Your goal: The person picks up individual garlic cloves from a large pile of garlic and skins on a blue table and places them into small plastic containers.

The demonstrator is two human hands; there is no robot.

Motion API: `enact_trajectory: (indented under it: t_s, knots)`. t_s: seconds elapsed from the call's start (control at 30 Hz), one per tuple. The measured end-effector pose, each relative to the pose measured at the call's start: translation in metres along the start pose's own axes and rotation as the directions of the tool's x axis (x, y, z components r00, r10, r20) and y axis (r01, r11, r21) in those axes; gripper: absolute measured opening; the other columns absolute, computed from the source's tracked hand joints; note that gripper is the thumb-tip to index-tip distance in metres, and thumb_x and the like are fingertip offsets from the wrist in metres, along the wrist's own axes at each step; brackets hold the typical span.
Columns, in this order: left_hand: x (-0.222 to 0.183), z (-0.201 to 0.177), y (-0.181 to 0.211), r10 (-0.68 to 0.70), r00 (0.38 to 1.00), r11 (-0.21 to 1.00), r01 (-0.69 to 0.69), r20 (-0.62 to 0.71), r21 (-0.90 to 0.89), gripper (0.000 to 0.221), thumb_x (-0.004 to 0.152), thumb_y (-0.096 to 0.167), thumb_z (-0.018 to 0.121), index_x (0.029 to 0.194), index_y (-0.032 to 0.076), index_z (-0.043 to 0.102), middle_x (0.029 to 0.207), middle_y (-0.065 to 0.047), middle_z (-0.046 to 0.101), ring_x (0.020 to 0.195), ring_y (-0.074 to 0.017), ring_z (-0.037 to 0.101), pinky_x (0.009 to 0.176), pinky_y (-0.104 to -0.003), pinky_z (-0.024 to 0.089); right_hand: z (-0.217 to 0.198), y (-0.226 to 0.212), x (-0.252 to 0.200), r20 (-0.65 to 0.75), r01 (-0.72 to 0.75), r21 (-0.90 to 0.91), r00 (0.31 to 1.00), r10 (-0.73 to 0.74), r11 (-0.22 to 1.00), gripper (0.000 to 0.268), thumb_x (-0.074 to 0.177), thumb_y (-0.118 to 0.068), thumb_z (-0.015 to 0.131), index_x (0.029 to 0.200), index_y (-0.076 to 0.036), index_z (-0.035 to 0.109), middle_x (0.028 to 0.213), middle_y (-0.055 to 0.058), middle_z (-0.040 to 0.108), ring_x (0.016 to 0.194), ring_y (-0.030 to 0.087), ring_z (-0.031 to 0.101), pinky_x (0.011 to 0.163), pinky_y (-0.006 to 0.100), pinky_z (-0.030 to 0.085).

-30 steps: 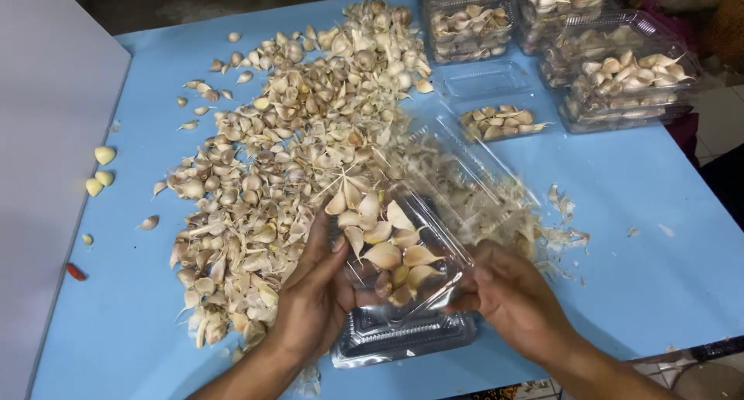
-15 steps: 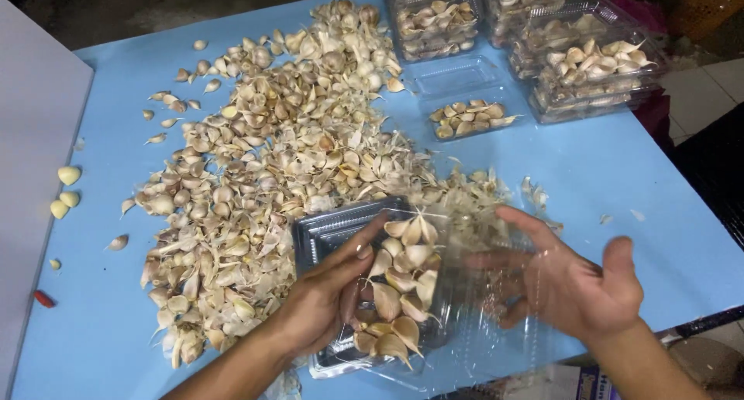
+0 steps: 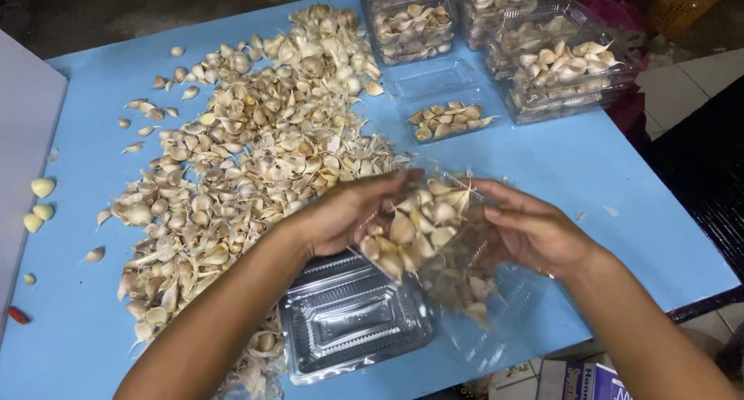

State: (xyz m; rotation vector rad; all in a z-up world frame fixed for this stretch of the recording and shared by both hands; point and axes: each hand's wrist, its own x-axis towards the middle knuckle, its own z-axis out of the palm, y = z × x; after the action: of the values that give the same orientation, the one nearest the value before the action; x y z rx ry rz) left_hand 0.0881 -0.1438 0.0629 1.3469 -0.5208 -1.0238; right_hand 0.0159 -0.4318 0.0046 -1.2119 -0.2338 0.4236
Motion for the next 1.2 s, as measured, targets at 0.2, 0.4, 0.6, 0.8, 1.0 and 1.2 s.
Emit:
enact_trajectory:
  t_s: [0.2,0.4,0.6,0.8,1.0,1.2]
  knots:
    - [0.016,-0.017,0.026,0.106,0.973,0.973,-0.144,-0.205,-0.182,0.092,0.097,0.069,0.029,0.159,0.001,0.025,0.150,-0.041,0.040,0.112,-0.0488,0.067,0.069,-0.044,0.068,-0.033,-0.008,0.031,-0.205,0.133,0.070,0.972,-0.116,0.989,0.053,0.099,-0.018,0.053,0.151,-0.014,0.046,0.122,0.018,0.071,0.092,0.032,0.078,0.072,0.044,0.066]
    - [0.056,-0.050,0.018,0.135,0.900,0.934,-0.255,-0.415,-0.250,0.071,0.105,0.047,0.030,0.159,0.003,0.024,0.155,-0.029,0.041,0.133,-0.0480,0.056,0.089,-0.053,0.060,-0.070,-0.017,0.084,-0.371,0.162,0.050,0.919,-0.132,0.985,0.043,0.106,-0.016,0.050,0.148,-0.018,0.049,0.120,0.012,0.070,0.091,0.028,0.077,0.078,0.036,0.067]
    - [0.109,-0.086,0.011,0.119,0.803,0.902,-0.334,-0.584,-0.275,0.060,0.105,0.021,0.041,0.159,0.003,0.024,0.160,-0.031,0.027,0.139,-0.0524,0.047,0.099,-0.064,0.050,-0.079,-0.038,0.134,-0.420,0.115,0.015,0.902,-0.098,0.993,0.044,0.107,-0.016,0.049,0.150,-0.014,0.040,0.123,0.016,0.066,0.099,0.027,0.076,0.081,0.032,0.069]
    - [0.153,-0.103,0.007,0.102,0.700,0.936,-0.307,-0.707,-0.169,0.043,0.103,0.015,0.043,0.142,-0.002,0.047,0.133,-0.021,0.052,0.117,-0.0386,0.069,0.089,-0.058,0.062,-0.110,-0.046,0.171,-0.476,0.066,-0.054,0.875,-0.084,0.996,0.034,0.107,-0.019,0.048,0.141,-0.020,0.043,0.124,0.015,0.068,0.099,0.026,0.076,0.082,0.033,0.068]
    - [0.207,-0.145,-0.029,0.100,0.593,0.962,-0.264,-0.799,-0.075,0.028,0.095,0.015,0.054,0.119,0.006,0.066,0.104,-0.010,0.069,0.092,-0.0258,0.075,0.066,-0.045,0.069,-0.135,-0.038,0.198,-0.541,0.031,-0.065,0.839,-0.061,0.997,0.035,0.106,-0.023,0.053,0.140,-0.020,0.043,0.120,0.016,0.068,0.098,0.030,0.077,0.083,0.037,0.068]
    - [0.227,-0.157,-0.043,0.151,0.508,0.984,-0.164,-0.848,0.077,0.031,0.087,0.011,0.054,0.109,-0.001,0.074,0.099,-0.026,0.072,0.090,-0.0334,0.076,0.064,-0.047,0.071,-0.095,-0.046,0.190,-0.593,0.074,-0.049,0.800,-0.088,0.996,0.041,0.103,-0.032,0.059,0.138,-0.020,0.041,0.130,0.013,0.055,0.113,0.043,0.073,0.098,0.048,0.060]
